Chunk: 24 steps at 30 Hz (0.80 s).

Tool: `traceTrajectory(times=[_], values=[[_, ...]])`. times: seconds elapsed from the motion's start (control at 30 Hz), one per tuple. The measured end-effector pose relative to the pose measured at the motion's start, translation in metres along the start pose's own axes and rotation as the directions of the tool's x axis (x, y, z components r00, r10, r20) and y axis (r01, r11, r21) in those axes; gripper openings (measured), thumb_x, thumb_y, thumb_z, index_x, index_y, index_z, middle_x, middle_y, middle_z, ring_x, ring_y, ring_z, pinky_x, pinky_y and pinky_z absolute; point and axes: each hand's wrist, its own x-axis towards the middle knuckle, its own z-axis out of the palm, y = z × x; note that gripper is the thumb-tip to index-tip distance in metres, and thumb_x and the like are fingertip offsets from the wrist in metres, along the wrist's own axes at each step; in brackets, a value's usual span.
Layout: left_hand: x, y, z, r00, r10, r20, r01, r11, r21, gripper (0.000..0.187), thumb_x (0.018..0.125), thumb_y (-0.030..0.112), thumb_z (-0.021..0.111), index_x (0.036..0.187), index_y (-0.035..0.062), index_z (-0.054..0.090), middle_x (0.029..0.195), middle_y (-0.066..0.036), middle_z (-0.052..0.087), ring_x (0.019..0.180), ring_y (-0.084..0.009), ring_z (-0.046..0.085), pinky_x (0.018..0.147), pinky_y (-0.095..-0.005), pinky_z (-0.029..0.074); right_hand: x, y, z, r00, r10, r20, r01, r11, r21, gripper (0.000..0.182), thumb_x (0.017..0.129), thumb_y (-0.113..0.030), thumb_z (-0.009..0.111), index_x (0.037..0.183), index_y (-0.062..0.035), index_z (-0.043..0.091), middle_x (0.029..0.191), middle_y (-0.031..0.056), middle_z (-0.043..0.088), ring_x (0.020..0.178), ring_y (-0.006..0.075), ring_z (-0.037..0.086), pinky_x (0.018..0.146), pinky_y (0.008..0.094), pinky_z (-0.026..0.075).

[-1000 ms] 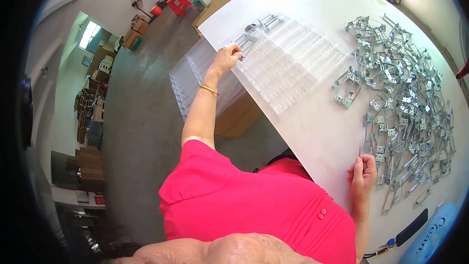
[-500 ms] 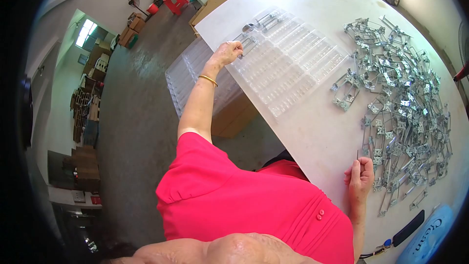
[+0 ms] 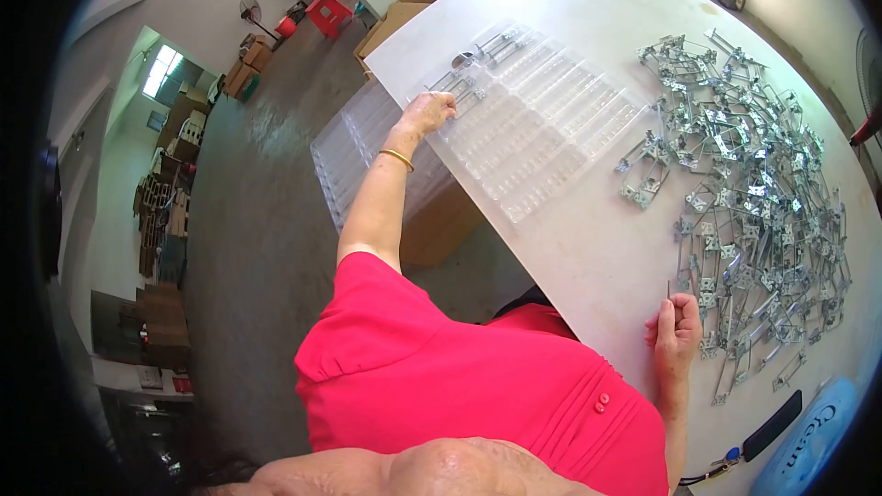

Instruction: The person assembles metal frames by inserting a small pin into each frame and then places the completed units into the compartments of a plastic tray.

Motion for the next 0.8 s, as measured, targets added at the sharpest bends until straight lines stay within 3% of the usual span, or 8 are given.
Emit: traceTrajectory(times=[0.73, 0.8], values=[[0.0020, 0.0085, 0.0031, 1.000, 0.000, -0.010, 0.000, 0.999, 0.035, 0.016, 0.091, 0.024, 0.067, 0.104, 0.0162, 0.073, 0.109, -0.013, 0.074, 0.106, -0.0318, 0.069, 0.091, -0.0426, 0.054, -0.0015, -0.0025, 0.0008, 1.000, 0.010, -0.009, -0.010, 1.000, -0.002, 0.007, 0.104, -0.014, 0.054, 0.103, -0.0074, 0.052, 0.068, 0.0005, 0.059, 0.050, 0.0050, 0.049, 0.043, 0.0209, 0.040], [0.0007, 0.0081, 0.0026, 0.999, 0.020, -0.041, -0.020, 1.000, -0.019, 0.019, 0.088, 0.021, 0.070, 0.103, 0.0106, 0.073, 0.105, -0.014, 0.073, 0.102, -0.0318, 0.069, 0.090, -0.0402, 0.053, -0.0015, -0.0030, 0.0009, 1.000, 0.012, -0.009, -0.012, 1.000, -0.001, 0.007, 0.104, -0.013, 0.054, 0.103, -0.0070, 0.053, 0.068, 0.0006, 0.059, 0.050, 0.0051, 0.049, 0.044, 0.0210, 0.040]])
